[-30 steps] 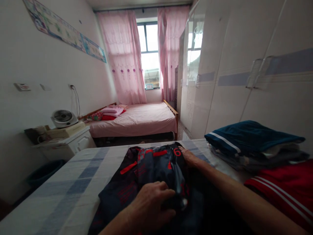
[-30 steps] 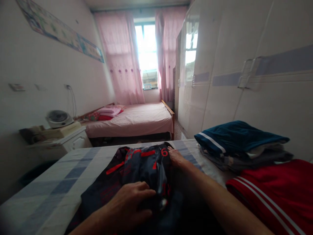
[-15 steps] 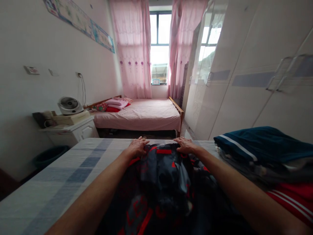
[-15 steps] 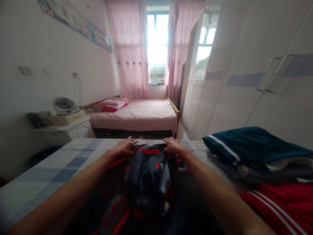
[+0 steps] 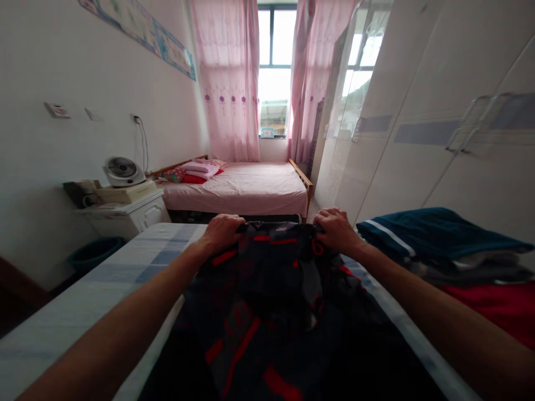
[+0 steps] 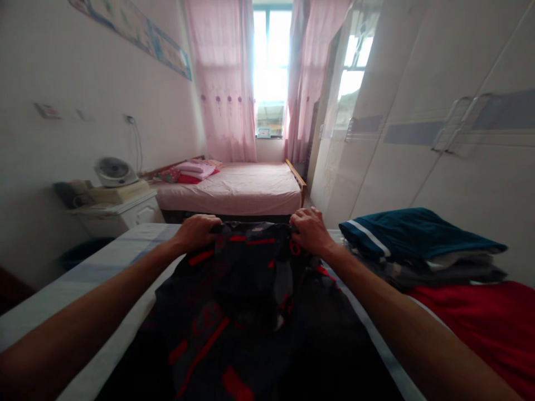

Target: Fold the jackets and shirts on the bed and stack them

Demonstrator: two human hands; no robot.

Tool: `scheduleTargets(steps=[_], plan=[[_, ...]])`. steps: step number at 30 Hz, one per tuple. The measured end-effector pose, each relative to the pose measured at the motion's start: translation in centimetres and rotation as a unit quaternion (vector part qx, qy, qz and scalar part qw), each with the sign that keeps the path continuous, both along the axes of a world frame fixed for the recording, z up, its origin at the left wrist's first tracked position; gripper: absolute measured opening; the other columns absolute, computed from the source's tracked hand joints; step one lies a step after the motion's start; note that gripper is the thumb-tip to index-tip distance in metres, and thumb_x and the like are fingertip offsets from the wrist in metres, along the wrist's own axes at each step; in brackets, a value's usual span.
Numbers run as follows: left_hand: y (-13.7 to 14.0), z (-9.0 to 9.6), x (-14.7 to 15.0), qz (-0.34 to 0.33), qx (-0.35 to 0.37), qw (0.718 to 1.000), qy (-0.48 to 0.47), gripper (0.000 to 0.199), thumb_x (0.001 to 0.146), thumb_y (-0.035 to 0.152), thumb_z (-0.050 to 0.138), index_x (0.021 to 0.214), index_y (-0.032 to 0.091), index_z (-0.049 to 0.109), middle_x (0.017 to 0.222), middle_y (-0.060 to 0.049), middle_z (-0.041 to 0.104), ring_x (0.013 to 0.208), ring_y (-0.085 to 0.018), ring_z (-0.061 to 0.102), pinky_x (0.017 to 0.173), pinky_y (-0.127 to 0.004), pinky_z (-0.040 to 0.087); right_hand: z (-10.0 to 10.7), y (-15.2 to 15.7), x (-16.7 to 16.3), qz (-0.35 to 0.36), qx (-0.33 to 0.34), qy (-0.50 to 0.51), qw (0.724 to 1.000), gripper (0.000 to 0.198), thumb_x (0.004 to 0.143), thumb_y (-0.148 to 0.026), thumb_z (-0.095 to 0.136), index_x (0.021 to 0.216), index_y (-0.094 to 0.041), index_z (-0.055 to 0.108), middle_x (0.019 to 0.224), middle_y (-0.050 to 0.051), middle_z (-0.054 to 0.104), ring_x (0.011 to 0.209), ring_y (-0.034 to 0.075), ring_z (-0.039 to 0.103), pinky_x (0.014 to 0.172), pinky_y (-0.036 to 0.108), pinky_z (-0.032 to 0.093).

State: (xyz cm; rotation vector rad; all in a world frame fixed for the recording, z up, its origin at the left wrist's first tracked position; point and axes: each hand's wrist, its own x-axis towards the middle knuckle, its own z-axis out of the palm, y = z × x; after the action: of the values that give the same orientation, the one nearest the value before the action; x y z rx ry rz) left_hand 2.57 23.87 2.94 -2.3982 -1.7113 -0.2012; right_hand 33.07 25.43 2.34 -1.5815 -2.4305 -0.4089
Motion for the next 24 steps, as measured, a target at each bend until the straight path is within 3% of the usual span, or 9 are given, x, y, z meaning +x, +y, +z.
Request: scheduleTargets(steps=[3,5,8,12,14,17,24], plan=[[-6.6,2.3,-1.5,-0.050,0.060,0.997,-0.003,0.022,0.082,0.034,0.051,0.095,0.021,0.064,0.091,-0.006,0.061,0.094,-0.023,0.057,0.085,-0.034,0.041,2.0,-7.0,2.1,0.072,0.113,-0.002,0.991,0.012,0.077,-0.025,0.054,0.088,-0.019,0.058,0.095,0.007,0.061,0.103,0.023,0.051,0.108,0.044,0.014],[-12.1,2.4,-2.6,-0.121,0.138,0.983,-0.006,0.021,0.083,0.032,0.049,0.095,0.022,0.064,0.084,-0.005,0.060,0.084,-0.021,0.058,0.076,-0.032,0.044,2.1,-12.6,3.5,0.119,0.153,-0.007,0.981,0.008,0.079,-0.027,0.054,0.085,-0.022,0.057,0.091,0.005,0.061,0.100,0.023,0.053,0.109,0.047,0.016],[-20.8,0.0,-3.7,-0.211,0.211,0.954,-0.023,0.026,0.089,0.023,0.042,0.109,0.024,0.059,0.082,-0.003,0.061,0.075,-0.017,0.057,0.068,-0.028,0.045,-0.1,-21.0,5.2,0.186,0.158,0.009,0.970,0.010,0.082,-0.022,0.050,0.088,-0.026,0.056,0.087,0.002,0.064,0.099,0.022,0.056,0.109,0.049,0.017],[-29.3,-5.4,-4.0,-0.256,0.165,0.952,-0.023,0.036,0.092,0.012,0.033,0.121,0.019,0.053,0.081,-0.002,0.064,0.074,-0.014,0.059,0.072,-0.023,0.047,-5.2,-29.0,6.0,0.216,0.128,0.032,0.967,0.027,0.082,-0.008,0.041,0.092,-0.027,0.058,0.083,0.000,0.065,0.093,0.018,0.060,0.110,0.044,0.020],[-31.2,-7.6,-4.0,-0.259,0.160,0.952,-0.010,0.038,0.093,0.008,0.028,0.119,0.018,0.054,0.081,-0.002,0.065,0.075,-0.013,0.060,0.074,-0.022,0.048,-7.3,-31.0,5.7,0.205,0.123,0.072,0.968,0.032,0.082,-0.004,0.036,0.090,-0.027,0.057,0.077,0.000,0.064,0.087,0.017,0.061,0.108,0.042,0.024],[-32.3,-9.5,-4.3,-0.237,0.155,0.959,0.005,0.041,0.091,0.003,0.029,0.120,0.019,0.054,0.083,-0.002,0.065,0.076,-0.012,0.061,0.074,-0.022,0.049,-9.1,-32.3,4.9,0.198,0.107,0.117,0.967,0.030,0.080,-0.004,0.036,0.087,-0.026,0.056,0.071,-0.001,0.062,0.075,0.016,0.061,0.099,0.036,0.035],[-33.9,-10.6,-4.2,-0.217,0.151,0.964,-0.013,0.052,0.075,-0.005,0.037,0.116,0.022,0.055,0.080,-0.002,0.065,0.072,-0.015,0.062,0.069,-0.025,0.051,-10.1,-34.0,4.8,0.190,0.037,0.124,0.973,0.031,0.069,-0.003,0.041,0.080,-0.028,0.055,0.070,0.000,0.062,0.068,0.017,0.060,0.077,0.031,0.047]])
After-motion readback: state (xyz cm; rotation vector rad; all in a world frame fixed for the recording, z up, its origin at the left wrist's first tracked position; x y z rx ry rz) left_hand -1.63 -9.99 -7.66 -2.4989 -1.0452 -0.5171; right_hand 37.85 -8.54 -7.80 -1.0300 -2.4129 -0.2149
